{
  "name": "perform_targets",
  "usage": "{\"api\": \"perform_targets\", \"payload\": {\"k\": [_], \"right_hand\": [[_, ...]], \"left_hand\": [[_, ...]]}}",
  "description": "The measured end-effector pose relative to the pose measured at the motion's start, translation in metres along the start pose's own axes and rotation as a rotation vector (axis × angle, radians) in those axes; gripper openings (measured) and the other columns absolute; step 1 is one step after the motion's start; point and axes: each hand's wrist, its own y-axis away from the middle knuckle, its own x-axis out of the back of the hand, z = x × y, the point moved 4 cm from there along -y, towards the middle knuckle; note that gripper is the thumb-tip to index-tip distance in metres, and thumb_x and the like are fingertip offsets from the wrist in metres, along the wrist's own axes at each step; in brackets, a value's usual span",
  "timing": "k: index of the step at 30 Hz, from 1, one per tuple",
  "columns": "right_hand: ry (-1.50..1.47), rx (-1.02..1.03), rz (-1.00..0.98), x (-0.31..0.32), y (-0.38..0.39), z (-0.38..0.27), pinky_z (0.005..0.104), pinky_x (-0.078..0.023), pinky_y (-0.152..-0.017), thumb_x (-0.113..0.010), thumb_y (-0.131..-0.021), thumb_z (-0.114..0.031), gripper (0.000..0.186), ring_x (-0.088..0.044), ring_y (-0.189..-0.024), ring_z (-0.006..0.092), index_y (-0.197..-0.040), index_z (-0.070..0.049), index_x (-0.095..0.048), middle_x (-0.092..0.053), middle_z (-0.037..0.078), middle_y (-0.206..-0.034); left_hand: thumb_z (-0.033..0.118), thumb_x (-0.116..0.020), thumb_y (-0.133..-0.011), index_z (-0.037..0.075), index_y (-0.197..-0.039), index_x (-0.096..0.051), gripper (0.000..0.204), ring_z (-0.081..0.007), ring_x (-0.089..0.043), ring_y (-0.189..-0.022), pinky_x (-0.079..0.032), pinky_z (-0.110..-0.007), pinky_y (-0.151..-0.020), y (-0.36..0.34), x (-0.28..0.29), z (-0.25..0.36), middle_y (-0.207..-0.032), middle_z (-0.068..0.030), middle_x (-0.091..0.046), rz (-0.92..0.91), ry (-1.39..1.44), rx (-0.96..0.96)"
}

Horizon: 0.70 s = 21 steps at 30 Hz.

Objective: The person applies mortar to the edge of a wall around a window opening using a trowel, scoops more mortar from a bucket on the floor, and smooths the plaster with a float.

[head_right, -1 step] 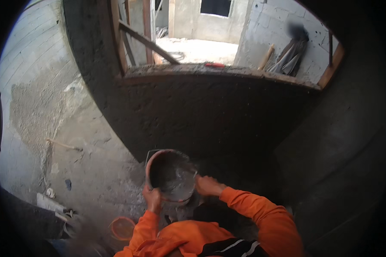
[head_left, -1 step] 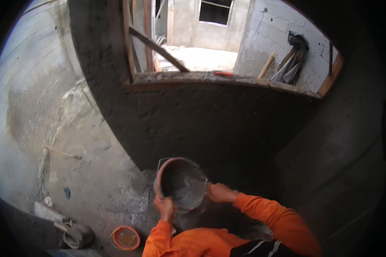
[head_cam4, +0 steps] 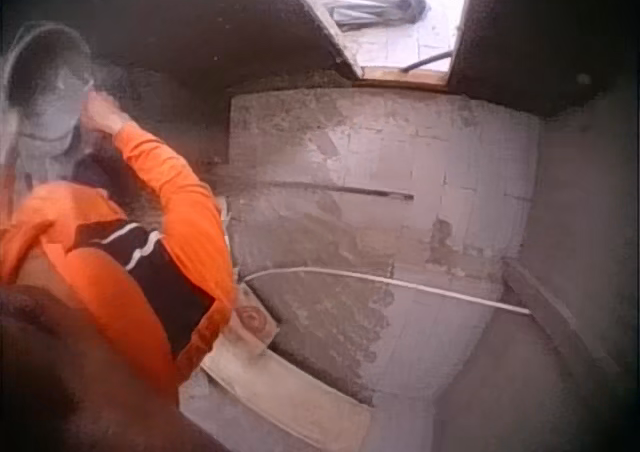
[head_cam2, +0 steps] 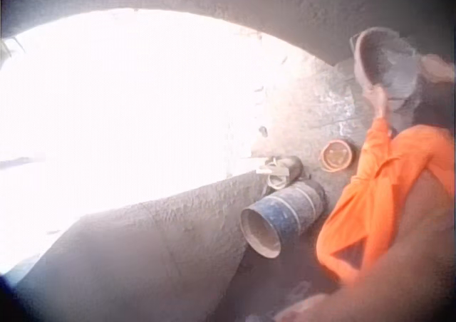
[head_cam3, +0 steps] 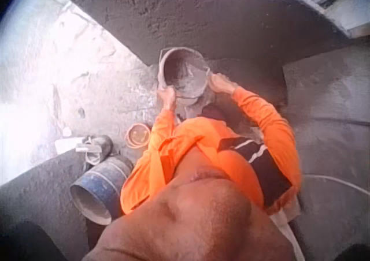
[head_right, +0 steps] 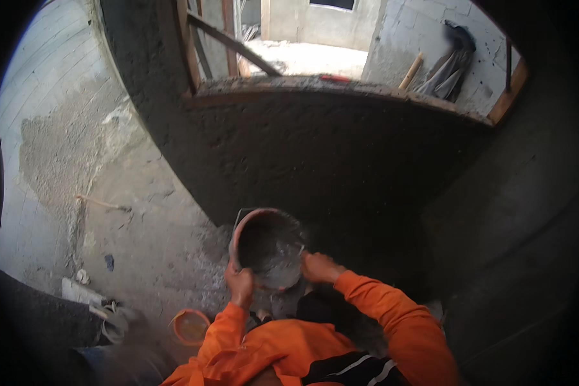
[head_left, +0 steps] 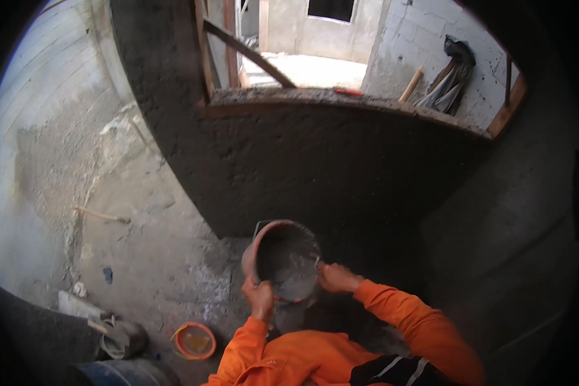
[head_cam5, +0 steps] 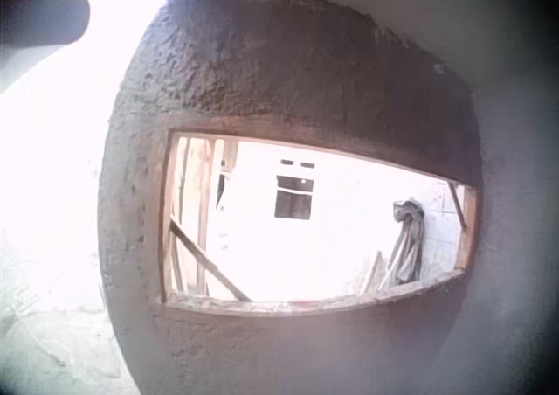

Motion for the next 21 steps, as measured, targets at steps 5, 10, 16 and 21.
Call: {"api": "perform_targets", "payload": {"k": [5,10,16,21], "right_hand": [[-0.985,-0.234,-0.330,-0.094,0.047,0.009,0.0232,-0.043,-0.039,-0.055,-0.088,-0.020,0.031,-0.050,-0.048,0.0090,-0.109,0.001,-0.046,-0.051,0.003,-0.070],[-1.466,-0.124,-0.448,-0.130,0.076,-0.004,0.0225,-0.043,-0.041,-0.059,-0.088,-0.021,0.042,-0.050,-0.051,0.0086,-0.121,0.000,-0.043,-0.050,0.002,-0.071],[-1.759,-0.113,-0.332,-0.127,0.117,0.017,0.0224,-0.043,-0.042,-0.051,-0.092,-0.015,0.033,-0.049,-0.052,0.0096,-0.120,-0.001,-0.045,-0.051,0.004,-0.076],[-1.966,0.091,-0.156,-0.091,0.144,0.014,0.0248,-0.043,-0.044,-0.044,-0.094,-0.017,0.033,-0.047,-0.054,0.0101,-0.122,0.000,-0.043,-0.050,0.005,-0.079]], "left_hand": [[-0.002,-0.048,-0.069,0.003,-0.126,-0.052,0.057,-0.0088,-0.045,-0.061,-0.040,-0.026,-0.056,0.058,0.008,0.000,-0.073,-0.0050,-0.058,-0.134,-0.248,-0.008],[-0.004,-0.044,-0.071,0.003,-0.122,-0.054,0.053,-0.0101,-0.050,-0.052,-0.042,-0.027,-0.042,0.087,0.009,-0.011,-0.070,-0.0008,-0.054,-0.198,-0.086,0.171],[-0.006,-0.042,-0.072,0.001,-0.104,-0.056,0.036,-0.0142,-0.051,-0.050,-0.050,-0.030,-0.036,0.075,-0.011,-0.005,-0.071,-0.0050,-0.053,-0.279,-0.037,0.284],[-0.007,-0.043,-0.070,0.000,-0.102,-0.045,0.032,-0.0203,-0.052,-0.048,-0.053,-0.038,-0.036,0.056,-0.037,-0.013,-0.070,-0.0083,-0.047,-0.354,0.017,0.366]]}}
